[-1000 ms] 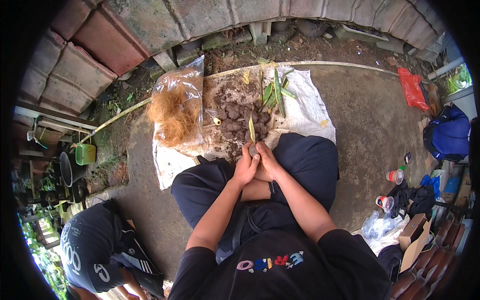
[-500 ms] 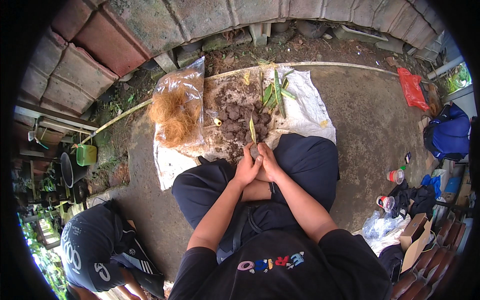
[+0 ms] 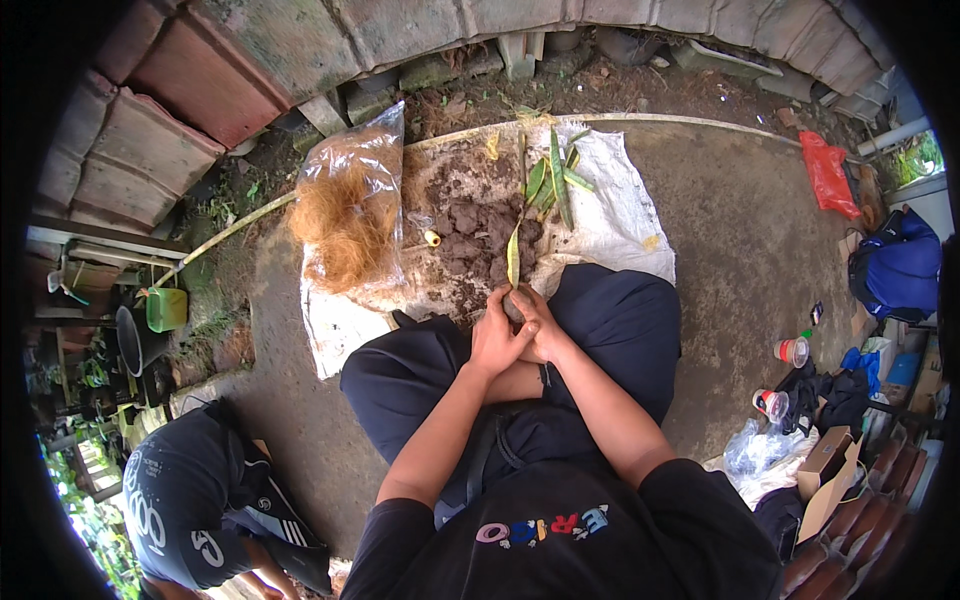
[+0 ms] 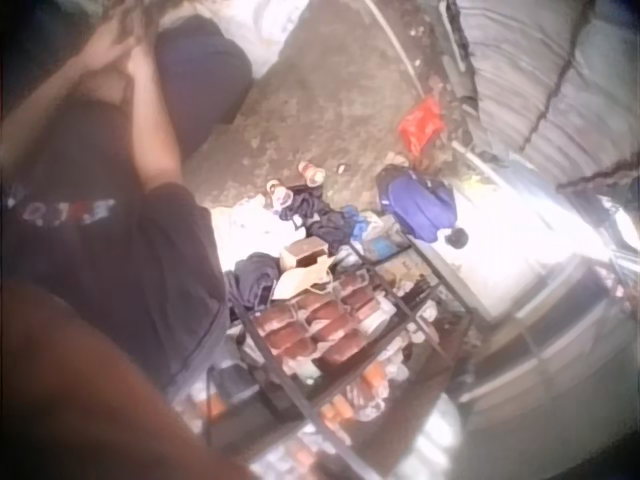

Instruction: The person sits on the ground and wraps a small plant root with a green leaf, then secures it with a thin yellow strip. The person repeats this process with multiple roots, placing the finished bundles on a white sack.

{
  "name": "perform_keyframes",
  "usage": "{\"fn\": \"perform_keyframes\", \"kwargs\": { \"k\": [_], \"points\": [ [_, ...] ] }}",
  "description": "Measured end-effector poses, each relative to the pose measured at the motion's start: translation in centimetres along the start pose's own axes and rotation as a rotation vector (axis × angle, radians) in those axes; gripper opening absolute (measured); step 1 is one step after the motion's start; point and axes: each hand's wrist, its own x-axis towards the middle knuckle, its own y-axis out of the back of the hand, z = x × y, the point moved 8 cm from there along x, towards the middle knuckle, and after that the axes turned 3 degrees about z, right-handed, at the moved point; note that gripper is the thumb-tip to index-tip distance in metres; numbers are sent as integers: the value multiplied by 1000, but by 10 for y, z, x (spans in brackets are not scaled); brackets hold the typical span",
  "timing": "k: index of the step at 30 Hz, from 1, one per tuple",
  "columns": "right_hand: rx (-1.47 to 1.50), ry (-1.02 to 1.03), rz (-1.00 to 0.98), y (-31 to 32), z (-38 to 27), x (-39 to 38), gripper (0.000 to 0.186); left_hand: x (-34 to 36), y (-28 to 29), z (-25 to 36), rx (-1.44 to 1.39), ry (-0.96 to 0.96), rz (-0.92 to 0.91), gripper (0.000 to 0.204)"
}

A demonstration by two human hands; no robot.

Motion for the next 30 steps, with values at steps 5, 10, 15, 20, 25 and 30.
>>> {"fn": "perform_keyframes", "kwargs": {
  "k": [5, 10, 15, 20, 25, 30],
  "points": [
    [24, -66, 8, 4, 8, 6, 41, 6, 0, -5, 5, 10, -29, 80],
    [153, -183, 76, 3, 14, 6, 40, 14, 1, -7, 10, -3, -33, 66],
    [316, -253, 106, -10, -4, -2, 49, 20, -5, -12, 10, 85, -45, 51],
    [253, -190, 191, 10, 14, 16, 35, 23, -6, -10, 25, 64, -82, 49],
    [128, -33, 159, 14, 14, 27, 22, 24, -8, -16, 4, 78, -62, 46],
    [-15, 45, 224, 12, 8, 31, 23, 31, -10, -30, 26, 173, -48, 42]
  ]
}}
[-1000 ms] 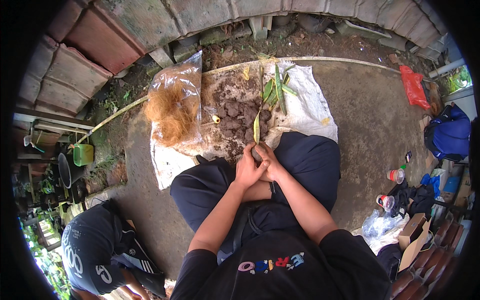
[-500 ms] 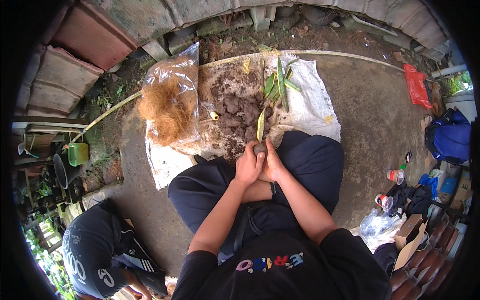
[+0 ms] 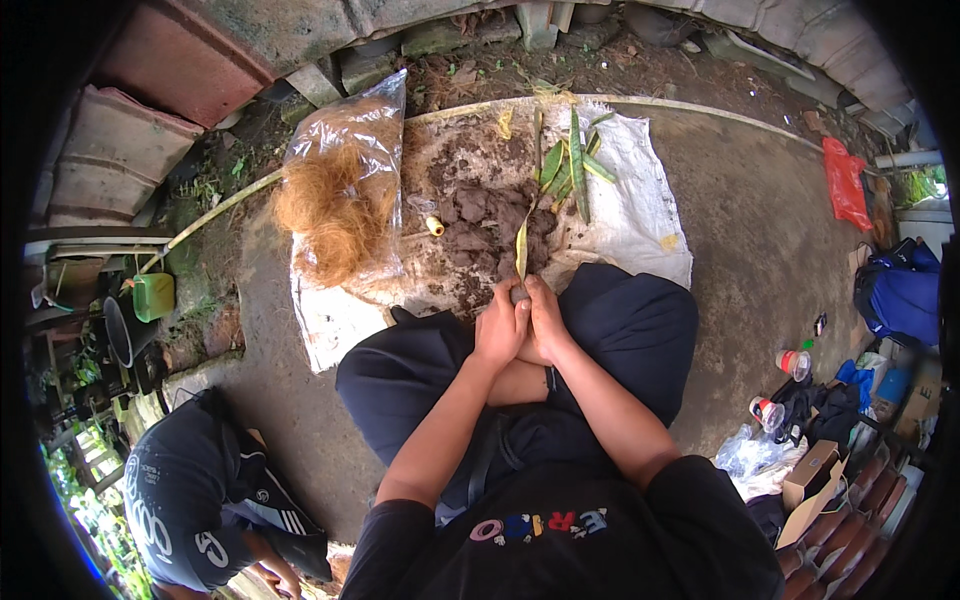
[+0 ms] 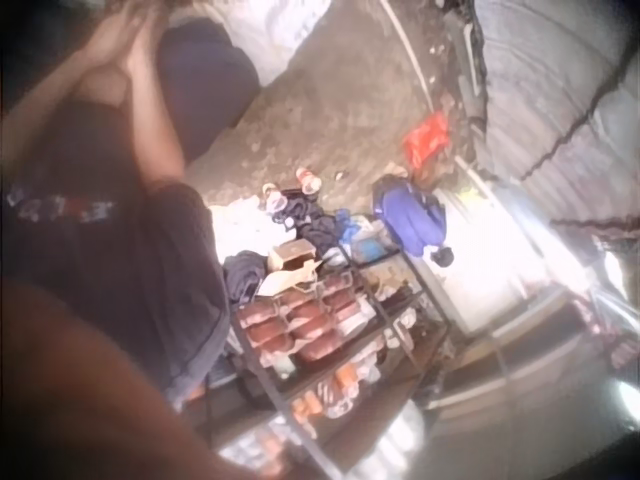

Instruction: The person sits on the ground and wraps a small plant root with a green leaf, then secures it with a thin yellow strip. The person repeats this process with multiple roots, placing the finished bundles on a white sack.

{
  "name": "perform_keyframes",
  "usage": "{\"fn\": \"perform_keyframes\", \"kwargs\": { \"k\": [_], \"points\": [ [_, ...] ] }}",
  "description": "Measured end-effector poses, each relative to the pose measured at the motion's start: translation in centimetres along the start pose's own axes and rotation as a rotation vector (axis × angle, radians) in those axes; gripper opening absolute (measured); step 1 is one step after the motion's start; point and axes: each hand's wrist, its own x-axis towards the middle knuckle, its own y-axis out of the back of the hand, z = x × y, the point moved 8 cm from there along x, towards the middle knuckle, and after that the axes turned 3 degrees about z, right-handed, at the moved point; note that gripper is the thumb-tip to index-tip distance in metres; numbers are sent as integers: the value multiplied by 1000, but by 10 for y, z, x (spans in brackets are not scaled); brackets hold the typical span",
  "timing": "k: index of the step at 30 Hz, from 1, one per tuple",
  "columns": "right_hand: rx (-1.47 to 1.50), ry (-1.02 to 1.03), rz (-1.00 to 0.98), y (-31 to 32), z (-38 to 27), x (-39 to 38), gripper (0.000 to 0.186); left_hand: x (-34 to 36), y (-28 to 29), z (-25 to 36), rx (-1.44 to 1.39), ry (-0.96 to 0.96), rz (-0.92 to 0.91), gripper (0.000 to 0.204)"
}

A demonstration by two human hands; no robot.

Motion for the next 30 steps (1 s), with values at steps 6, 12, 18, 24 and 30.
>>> {"fn": "perform_keyframes", "kwargs": {
  "k": [6, 12, 18, 24, 30],
  "points": [
    [36, -44, 21, -4, -3, -4, 32, 2, 0, -2, -35, 18, 6, 39],
    [-13, 43, -54, -7, -9, -12, 36, -3, 1, 3, -86, -93, 27, 43],
    [-14, 62, -137, -8, -10, -18, 38, -15, 8, 9, -131, -173, 60, 49],
    [12, 54, -185, -8, -12, -24, 40, -22, 11, 13, -92, -249, 85, 55],
    [-139, 17, -193, -5, 2, -25, 61, -29, 13, 8, -87, -58, 67, 45]
  ]
}}
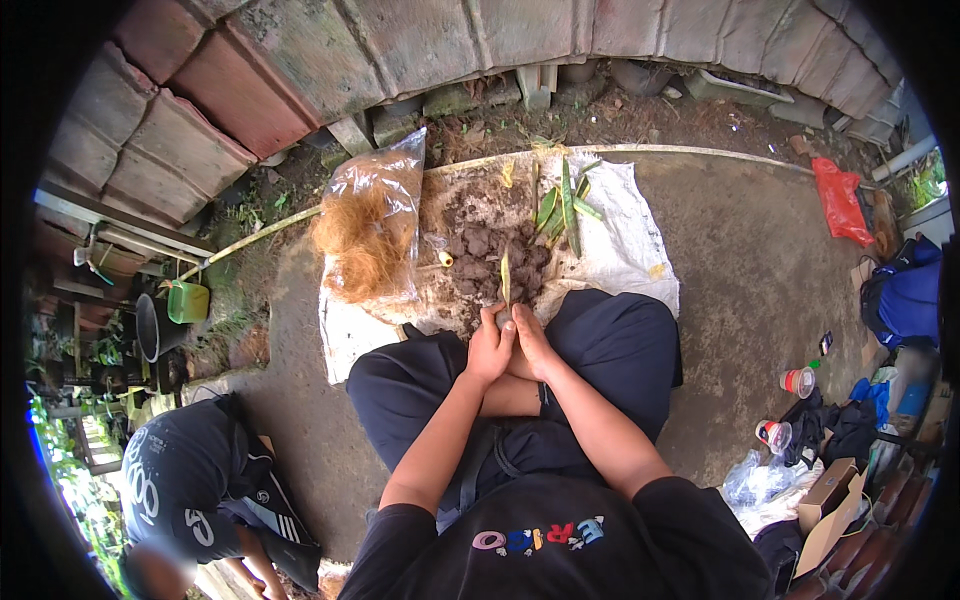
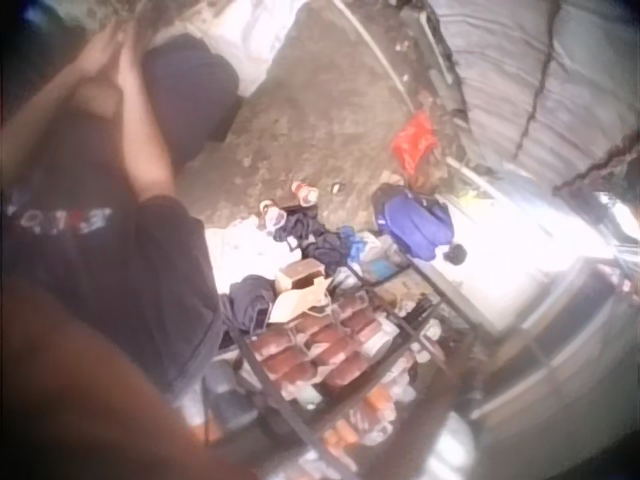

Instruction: The person sits on the ground and wraps a small plant root with a green leaf, then secures it with a thin yellow strip. The person repeats this process with multiple roots, placing the finished bundles on a white sack.

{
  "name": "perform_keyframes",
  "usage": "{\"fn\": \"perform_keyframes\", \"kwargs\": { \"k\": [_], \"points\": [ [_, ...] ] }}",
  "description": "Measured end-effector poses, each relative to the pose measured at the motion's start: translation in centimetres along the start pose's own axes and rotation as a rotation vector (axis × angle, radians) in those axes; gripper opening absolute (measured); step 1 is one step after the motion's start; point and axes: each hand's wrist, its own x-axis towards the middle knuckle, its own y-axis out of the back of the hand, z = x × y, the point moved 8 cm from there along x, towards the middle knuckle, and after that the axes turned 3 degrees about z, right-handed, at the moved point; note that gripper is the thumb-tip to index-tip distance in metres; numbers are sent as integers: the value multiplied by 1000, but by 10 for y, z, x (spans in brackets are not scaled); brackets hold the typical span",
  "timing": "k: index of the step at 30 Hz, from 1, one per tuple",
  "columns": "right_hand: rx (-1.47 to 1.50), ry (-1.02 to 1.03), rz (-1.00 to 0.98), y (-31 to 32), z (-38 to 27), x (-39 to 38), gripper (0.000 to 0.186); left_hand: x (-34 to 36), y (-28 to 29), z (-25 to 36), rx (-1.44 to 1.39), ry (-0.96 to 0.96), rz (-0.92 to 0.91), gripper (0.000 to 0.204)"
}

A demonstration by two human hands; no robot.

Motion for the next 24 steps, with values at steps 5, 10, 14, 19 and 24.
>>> {"fn": "perform_keyframes", "kwargs": {
  "k": [5, 10, 14, 19, 24],
  "points": [
    [-216, 20, -88, -16, -8, -19, 79, -2, 8, -21, -281, 127, 140, 37],
    [-54, 0, -136, -6, 9, -8, 67, -1, 11, -11, -480, 11, 168, 35],
    [8, -51, -184, -12, -3, -21, 52, -11, 6, -21, -500, 163, 92, 39],
    [196, -125, -225, -17, -2, -28, 55, -9, -1, -30, -415, 83, 13, 51],
    [406, -295, -182, -8, -7, -39, 68, -25, 1, 20, -215, -32, -69, 61]
  ]
}}
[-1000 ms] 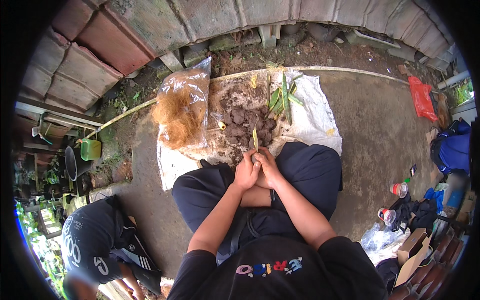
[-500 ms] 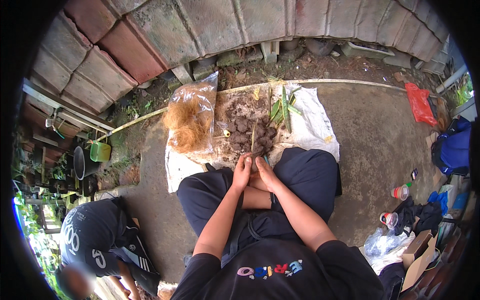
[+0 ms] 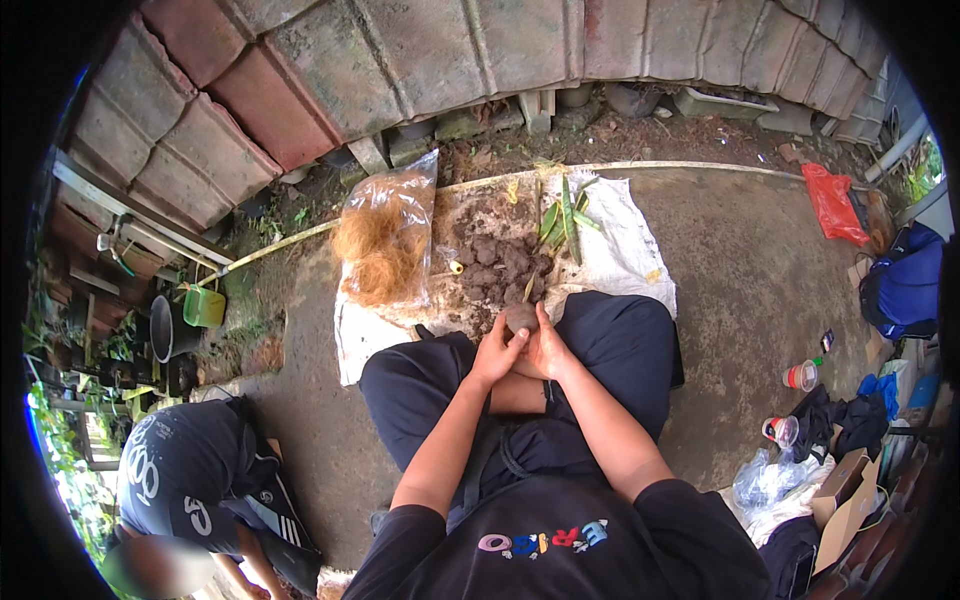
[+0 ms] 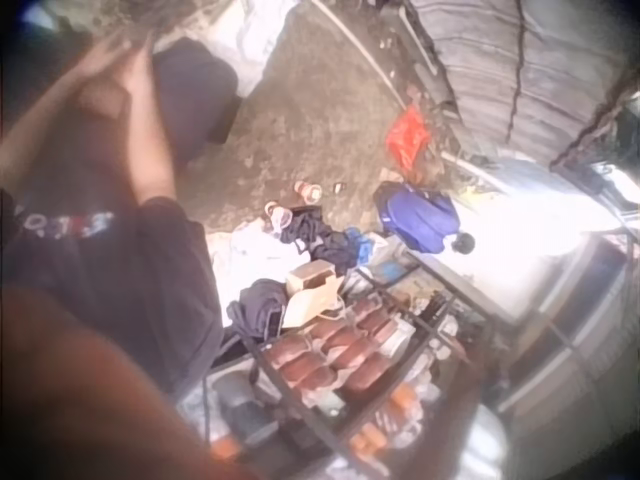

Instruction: The person sits on the ground and wraps a small plant root with a green leaf, then secures it with a thin yellow strip. The person repeats this process with multiple roots, placing the finished bundles on a white sack.

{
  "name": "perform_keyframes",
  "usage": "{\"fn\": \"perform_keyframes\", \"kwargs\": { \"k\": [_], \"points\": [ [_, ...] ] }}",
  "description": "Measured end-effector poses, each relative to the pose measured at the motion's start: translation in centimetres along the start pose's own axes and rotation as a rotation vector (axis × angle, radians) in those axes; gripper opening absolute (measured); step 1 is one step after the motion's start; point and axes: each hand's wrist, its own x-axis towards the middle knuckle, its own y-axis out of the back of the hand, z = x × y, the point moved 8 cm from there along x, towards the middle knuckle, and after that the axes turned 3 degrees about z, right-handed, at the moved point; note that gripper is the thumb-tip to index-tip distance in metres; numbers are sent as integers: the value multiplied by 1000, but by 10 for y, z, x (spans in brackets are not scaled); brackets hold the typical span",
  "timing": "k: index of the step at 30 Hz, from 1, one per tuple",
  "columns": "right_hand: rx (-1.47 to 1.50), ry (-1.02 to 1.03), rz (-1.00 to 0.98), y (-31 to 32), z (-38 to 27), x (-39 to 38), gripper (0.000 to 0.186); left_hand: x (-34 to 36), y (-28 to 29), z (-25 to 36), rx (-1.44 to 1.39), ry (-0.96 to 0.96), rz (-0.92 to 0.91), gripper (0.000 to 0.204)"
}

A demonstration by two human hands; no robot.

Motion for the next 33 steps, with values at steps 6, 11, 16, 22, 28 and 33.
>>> {"fn": "perform_keyframes", "kwargs": {
  "k": [6, 11, 16, 22, 28, 33],
  "points": [
    [-30, 28, 32, 2, 7, 5, 69, -6, 7, 9, 84, -35, 13, 67],
    [36, 55, 119, -2, -1, -1, 62, -5, 8, 7, 219, -60, 24, 72],
    [147, -9, -21, 9, 0, 11, 52, -5, 11, 21, 211, -130, 35, 76],
    [138, -18, -33, -10, -2, 3, 49, -7, 10, 17, 315, -9, 3, 84],
    [114, 69, 40, 7, 0, 18, 49, 1, 10, 10, 353, -25, 39, 78],
    [109, 5, 72, 1, -1, 11, 52, 9, 10, 6, 328, -49, 0, 74]
  ]
}}
